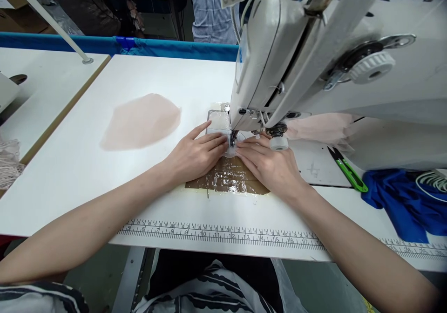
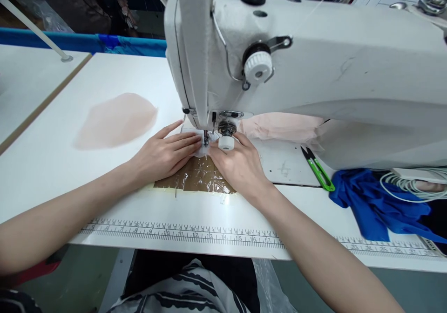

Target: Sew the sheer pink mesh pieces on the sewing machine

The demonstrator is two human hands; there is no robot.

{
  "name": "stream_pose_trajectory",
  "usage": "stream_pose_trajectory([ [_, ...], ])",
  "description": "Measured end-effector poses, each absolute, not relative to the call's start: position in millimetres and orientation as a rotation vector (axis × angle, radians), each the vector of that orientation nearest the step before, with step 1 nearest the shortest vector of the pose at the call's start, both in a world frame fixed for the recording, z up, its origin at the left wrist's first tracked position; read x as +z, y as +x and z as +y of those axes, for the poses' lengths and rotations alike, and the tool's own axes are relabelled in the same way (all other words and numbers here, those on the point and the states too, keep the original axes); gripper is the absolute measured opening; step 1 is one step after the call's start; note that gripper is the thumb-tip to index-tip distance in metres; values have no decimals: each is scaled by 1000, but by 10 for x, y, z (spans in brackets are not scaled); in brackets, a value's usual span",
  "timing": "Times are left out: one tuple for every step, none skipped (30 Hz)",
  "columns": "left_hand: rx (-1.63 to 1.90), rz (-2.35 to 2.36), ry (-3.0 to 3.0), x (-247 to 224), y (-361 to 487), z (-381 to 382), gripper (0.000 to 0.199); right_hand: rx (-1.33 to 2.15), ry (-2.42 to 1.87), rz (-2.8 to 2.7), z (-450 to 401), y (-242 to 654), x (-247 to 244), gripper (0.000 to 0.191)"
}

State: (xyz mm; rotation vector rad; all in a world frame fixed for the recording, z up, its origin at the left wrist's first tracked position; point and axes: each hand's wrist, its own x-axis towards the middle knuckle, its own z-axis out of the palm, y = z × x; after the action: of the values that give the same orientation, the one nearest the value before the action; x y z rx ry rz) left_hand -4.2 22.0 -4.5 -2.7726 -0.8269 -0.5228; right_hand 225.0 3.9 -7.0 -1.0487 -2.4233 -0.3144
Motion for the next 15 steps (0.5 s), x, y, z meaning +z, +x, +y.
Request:
stream_pose_trajectory([
  [-525,-862,-2758,-50,-42,221,31,-322,-1053,-2427,41,2248,-68,19],
  [-523,-901,-2743,-53,-42,220,35,-330,-1054,-2431,41,2248,-65,20],
  [-514,-936,-2733,-55,-41,218,42,-338,-1054,-2435,41,2249,-61,20],
  [-498,-964,-2725,-53,-41,212,49,-347,-1053,-2437,38,2250,-54,21],
  [-482,-982,-2713,-44,-41,203,56,-354,-1053,-2439,32,2252,-45,22],
  [-475,-985,-2692,-30,-42,190,59,-360,-1052,-2439,23,2255,-35,23],
  [-487,-965,-2663,-9,-43,173,58,-365,-1052,-2436,11,2258,-23,24],
  [-524,-925,-2630,16,-45,154,53,-367,-1052,-2431,-3,2259,-10,26],
  [-584,-870,-2596,44,-46,135,46,-363,-1048,-2426,-20,2258,2,28],
  [-657,-811,-2564,71,-47,118,42,-351,-1037,-2422,-38,2255,13,30],
  [-727,-759,-2540,94,-47,106,39,-332,-1018,-2418,-57,2249,21,31],
  [-777,-723,-2530,112,-46,98,37,-306,-988,-2419,-74,2241,26,32],
  [-801,-710,-2536,123,-44,94,32,-277,-948,-2427,-89,2231,29,33],
  [-802,-713,-2555,129,-41,95,26,-251,-906,-2442,-101,2221,30,33],
  [-793,-722,-2587,129,-39,97,21,-235,-874,-2458,-110,2212,29,33],
])
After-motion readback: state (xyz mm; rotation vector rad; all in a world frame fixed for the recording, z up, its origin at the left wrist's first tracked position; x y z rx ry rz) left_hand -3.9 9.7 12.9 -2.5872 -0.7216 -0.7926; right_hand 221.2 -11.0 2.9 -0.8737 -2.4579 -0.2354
